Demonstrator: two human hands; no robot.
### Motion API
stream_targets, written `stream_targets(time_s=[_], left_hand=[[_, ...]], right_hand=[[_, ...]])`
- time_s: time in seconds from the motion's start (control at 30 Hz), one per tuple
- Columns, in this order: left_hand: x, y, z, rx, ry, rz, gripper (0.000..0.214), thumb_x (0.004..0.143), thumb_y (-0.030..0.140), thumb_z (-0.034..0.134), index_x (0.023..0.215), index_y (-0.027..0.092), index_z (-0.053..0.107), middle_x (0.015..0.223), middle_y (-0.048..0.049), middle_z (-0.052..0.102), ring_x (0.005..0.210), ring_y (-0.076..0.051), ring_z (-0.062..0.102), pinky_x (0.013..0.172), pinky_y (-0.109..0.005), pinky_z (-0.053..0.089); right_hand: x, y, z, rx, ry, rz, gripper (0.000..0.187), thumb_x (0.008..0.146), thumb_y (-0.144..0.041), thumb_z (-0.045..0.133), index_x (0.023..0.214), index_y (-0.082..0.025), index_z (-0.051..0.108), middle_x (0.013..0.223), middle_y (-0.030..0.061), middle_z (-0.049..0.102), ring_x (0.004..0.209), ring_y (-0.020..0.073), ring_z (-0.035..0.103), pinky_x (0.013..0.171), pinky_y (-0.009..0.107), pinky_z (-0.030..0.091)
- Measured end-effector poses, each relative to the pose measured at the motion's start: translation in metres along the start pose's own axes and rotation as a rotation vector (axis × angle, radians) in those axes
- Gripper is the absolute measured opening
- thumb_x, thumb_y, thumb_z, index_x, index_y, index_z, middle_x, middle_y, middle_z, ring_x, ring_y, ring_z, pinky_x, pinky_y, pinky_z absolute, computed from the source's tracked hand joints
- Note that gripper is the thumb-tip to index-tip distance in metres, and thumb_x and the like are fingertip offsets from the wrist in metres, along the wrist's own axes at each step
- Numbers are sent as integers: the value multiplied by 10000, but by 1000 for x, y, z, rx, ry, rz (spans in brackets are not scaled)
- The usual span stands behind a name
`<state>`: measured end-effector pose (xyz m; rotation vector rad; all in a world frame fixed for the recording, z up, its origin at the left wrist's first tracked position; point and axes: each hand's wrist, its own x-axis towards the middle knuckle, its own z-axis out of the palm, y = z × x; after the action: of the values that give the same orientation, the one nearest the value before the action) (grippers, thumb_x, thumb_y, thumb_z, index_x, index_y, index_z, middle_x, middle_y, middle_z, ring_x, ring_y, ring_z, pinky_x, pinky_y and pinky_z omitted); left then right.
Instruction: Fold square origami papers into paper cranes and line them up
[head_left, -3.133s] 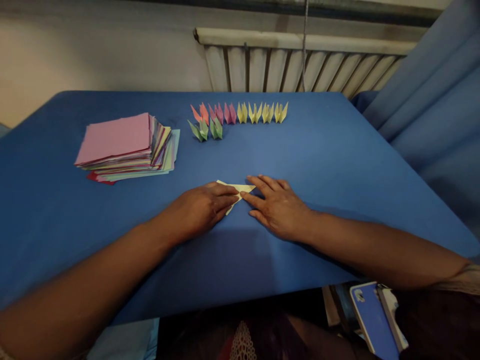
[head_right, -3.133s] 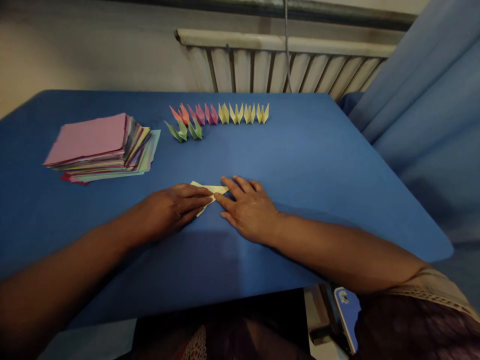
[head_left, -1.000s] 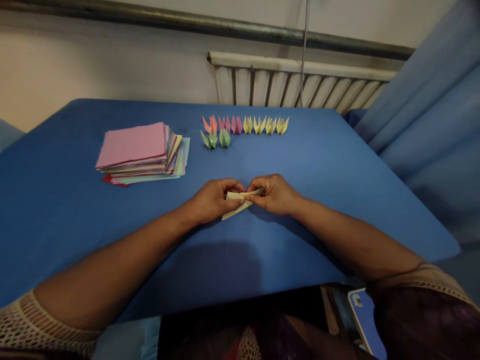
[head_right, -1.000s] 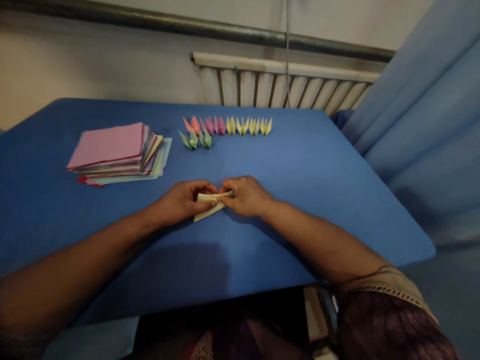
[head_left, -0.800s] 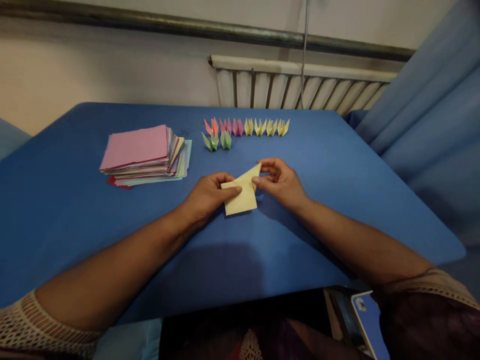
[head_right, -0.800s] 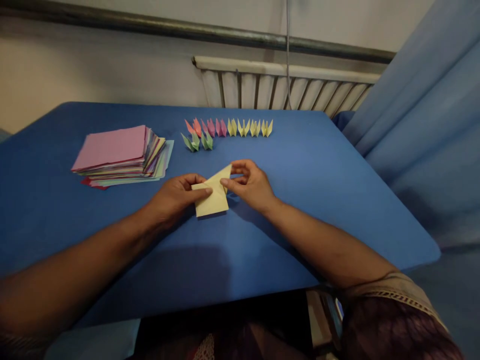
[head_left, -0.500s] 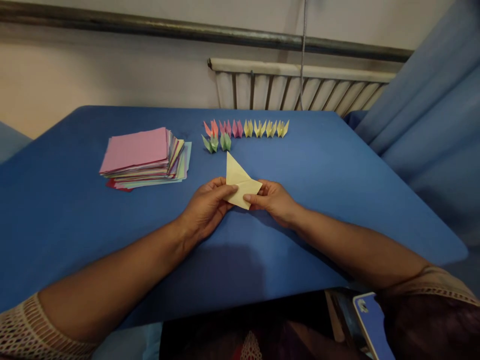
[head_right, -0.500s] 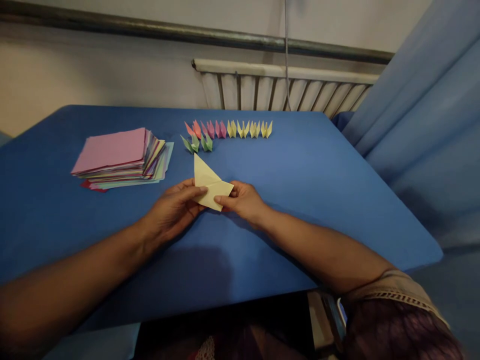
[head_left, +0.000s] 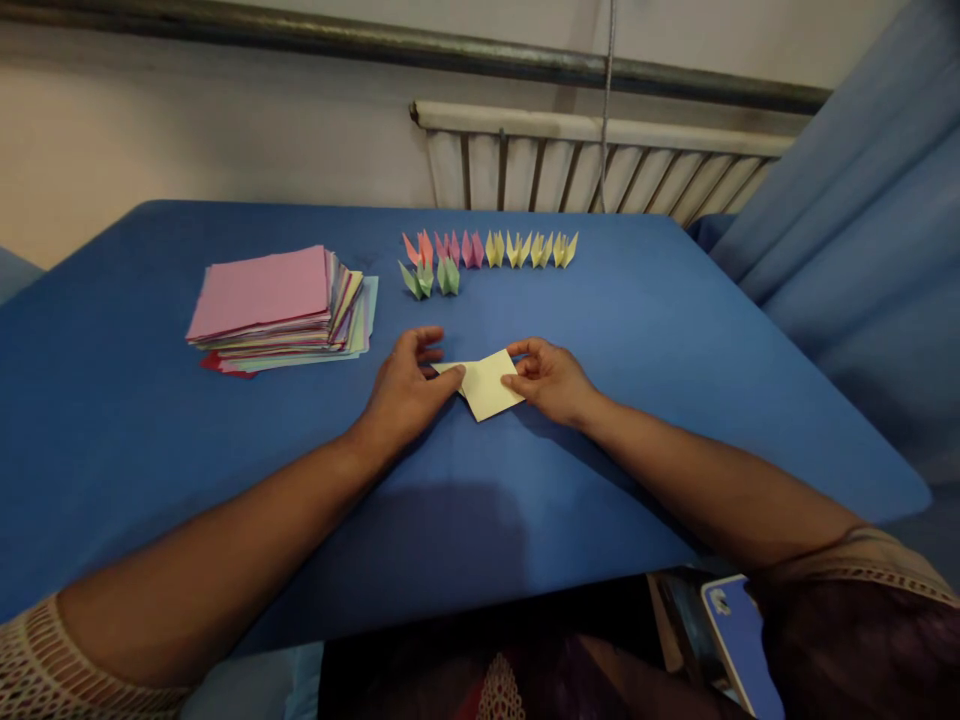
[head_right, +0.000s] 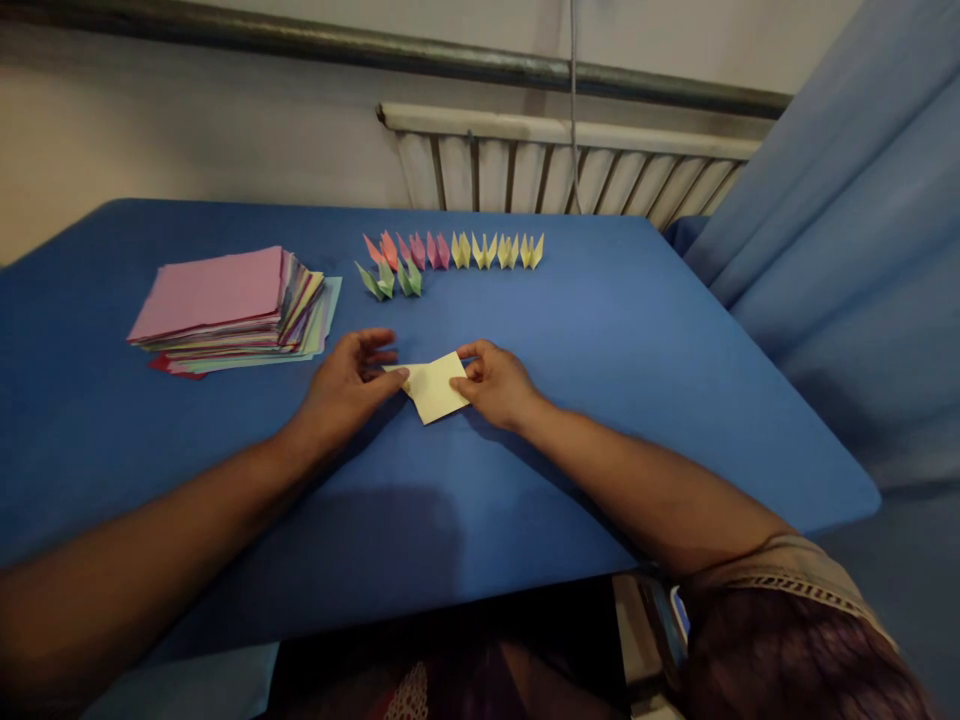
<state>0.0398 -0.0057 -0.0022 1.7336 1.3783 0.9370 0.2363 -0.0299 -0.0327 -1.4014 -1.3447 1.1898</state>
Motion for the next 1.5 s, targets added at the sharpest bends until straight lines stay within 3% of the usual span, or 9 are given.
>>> stream_targets(time_s=[0.1,0.17,0.27,0.4,0.5,0.63,0.97,1.13,1.5], left_hand=[[0,1,-8,306,60,354,485,777,244,638,1249,225,527,1320,-107,568,1197,-278,538,1009,-492,447],[-3,3,-11,395,-142,547,382,826,206,568,1207,225,565,1218,-78,630,1131,-247,572,988,-444,461],[-6,3,-10,472,-488,669,326,845,182,530,1160,202,608,1064,-63,676,981,-211,616,908,-375,491],[-5,1,-8,511,-611,750,327,833,180,559,1155,191,616,1170,-77,660,1060,-218,593,980,-387,451],[-3,1,-8,533,-606,755,331,838,200,569,1167,190,608,1159,-76,664,1057,-221,596,964,-385,457],[-4,0,-7,624,-589,742,274,886,240,539,1146,185,608,1103,-79,671,1033,-229,607,943,-393,457],[-3,-1,-3,544,-499,676,230,956,285,439,1067,190,618,1010,-69,678,974,-207,619,885,-352,470],[0,-4,-1,488,-553,687,269,899,406,580,1044,182,608,1087,-77,666,1011,-230,600,916,-382,462],[2,-9,5,469,-411,563,174,916,288,513,828,177,613,1125,-88,661,1046,-230,598,943,-431,471]], right_hand=[[0,4,-3,-197,-11,-52,341,788,-136,640,1106,-207,540,633,-81,571,573,103,561,577,241,437],[-2,3,-6,-336,-23,-81,379,810,-145,636,1168,-211,531,692,-53,613,618,122,584,608,263,451],[-7,-4,-12,-552,-17,-147,442,831,-158,629,1252,-206,498,862,15,675,746,169,628,708,323,488],[-16,-16,-23,-836,0,-354,463,813,-149,639,1254,-168,500,1189,133,602,1057,251,583,920,418,467],[-22,-21,-31,-920,-189,-489,319,825,-160,621,1136,-185,554,1162,114,586,1092,248,547,956,418,450],[-23,-20,-34,-931,-358,-512,298,830,-276,680,1080,-181,549,1082,94,600,1010,236,555,915,399,456],[-17,-13,-36,-825,-357,-491,160,862,-274,652,958,-197,549,1000,68,597,951,205,548,860,361,435],[-16,-8,-36,-799,-320,-505,32,899,-204,554,867,-197,552,921,55,593,893,190,539,828,341,421],[-13,-13,-38,-812,-309,-443,60,900,-192,543,847,-188,570,961,62,596,917,185,543,870,342,420]])
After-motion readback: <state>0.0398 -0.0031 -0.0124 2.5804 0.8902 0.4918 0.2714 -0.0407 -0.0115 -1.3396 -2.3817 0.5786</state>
